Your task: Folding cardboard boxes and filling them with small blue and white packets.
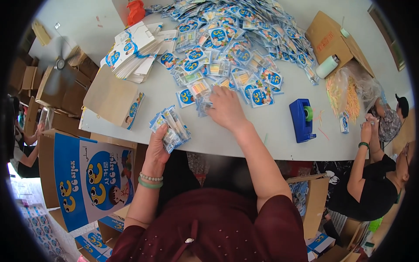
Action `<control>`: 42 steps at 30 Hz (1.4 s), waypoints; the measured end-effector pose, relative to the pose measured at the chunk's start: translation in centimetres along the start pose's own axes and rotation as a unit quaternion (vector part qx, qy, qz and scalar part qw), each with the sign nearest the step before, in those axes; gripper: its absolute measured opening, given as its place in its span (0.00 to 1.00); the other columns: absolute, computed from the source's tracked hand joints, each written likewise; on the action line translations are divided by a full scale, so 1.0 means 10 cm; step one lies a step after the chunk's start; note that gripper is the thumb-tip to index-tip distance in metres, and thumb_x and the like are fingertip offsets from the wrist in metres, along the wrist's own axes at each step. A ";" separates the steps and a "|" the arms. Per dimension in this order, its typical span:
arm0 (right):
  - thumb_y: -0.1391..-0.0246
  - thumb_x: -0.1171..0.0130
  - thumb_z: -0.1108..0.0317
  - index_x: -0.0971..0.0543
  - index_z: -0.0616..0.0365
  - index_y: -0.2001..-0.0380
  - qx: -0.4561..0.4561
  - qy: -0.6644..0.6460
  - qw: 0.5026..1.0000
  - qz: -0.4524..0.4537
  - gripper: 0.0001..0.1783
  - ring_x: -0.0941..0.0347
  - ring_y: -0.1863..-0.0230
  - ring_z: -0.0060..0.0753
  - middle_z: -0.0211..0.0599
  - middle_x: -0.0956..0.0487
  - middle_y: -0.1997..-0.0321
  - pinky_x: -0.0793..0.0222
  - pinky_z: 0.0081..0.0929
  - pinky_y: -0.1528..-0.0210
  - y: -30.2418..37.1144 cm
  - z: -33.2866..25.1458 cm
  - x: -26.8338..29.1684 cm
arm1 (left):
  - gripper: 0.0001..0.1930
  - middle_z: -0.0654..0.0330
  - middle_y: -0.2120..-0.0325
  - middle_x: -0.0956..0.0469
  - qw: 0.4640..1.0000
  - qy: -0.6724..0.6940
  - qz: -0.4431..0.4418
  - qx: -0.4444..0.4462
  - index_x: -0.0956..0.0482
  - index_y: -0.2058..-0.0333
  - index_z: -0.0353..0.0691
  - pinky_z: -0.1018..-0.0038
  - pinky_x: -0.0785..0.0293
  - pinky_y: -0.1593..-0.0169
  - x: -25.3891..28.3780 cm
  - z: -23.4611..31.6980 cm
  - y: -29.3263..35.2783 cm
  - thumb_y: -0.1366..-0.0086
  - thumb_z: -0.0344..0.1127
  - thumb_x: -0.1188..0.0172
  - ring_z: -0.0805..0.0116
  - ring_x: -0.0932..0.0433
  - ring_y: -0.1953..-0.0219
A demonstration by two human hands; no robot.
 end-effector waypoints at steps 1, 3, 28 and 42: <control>0.55 0.42 0.62 0.27 0.60 0.61 0.017 0.090 0.996 -0.022 0.18 0.33 0.47 0.47 0.46 0.26 0.52 0.36 0.39 0.50 -0.10 -0.06 -0.09 | 0.24 0.57 0.56 0.23 1.000 0.003 0.005 -0.002 0.32 0.49 0.35 0.66 0.22 0.53 0.04 0.00 0.01 0.42 0.35 0.38 0.64 0.21 0.57; 0.56 0.41 0.62 0.27 0.61 0.61 -0.028 0.094 0.995 -0.021 0.20 0.32 0.48 0.47 0.46 0.25 0.52 0.36 0.38 0.50 -0.09 -0.02 -0.06 | 0.24 0.57 0.56 0.23 1.000 0.006 0.010 -0.008 0.32 0.49 0.35 0.66 0.22 0.53 0.07 0.02 -0.03 0.42 0.35 0.38 0.64 0.21 0.57; 0.63 0.31 0.71 0.29 0.61 0.51 -0.201 -0.694 0.689 0.062 0.32 0.23 0.58 0.33 0.34 0.21 0.58 0.27 0.30 0.53 0.13 0.38 -0.22 | 0.21 0.55 0.59 0.22 1.000 0.011 -0.010 0.006 0.31 0.50 0.34 0.65 0.21 0.55 0.06 0.01 0.00 0.42 0.32 0.40 0.64 0.20 0.59; 0.61 0.37 0.71 0.26 0.62 0.53 -0.144 -0.329 0.933 -0.033 0.26 0.24 0.61 0.26 0.34 0.20 0.60 0.30 0.24 0.57 0.35 0.01 -0.01 | 0.23 0.56 0.56 0.23 1.000 0.000 -0.004 0.001 0.32 0.48 0.34 0.64 0.21 0.53 0.08 0.00 -0.06 0.41 0.34 0.40 0.63 0.21 0.57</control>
Point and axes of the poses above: each hand's wrist, its own y-axis away from the middle knuckle, its own x-axis out of the back of the hand, z = x × y, the point moved 8 cm from there along -y, towards the middle knuckle
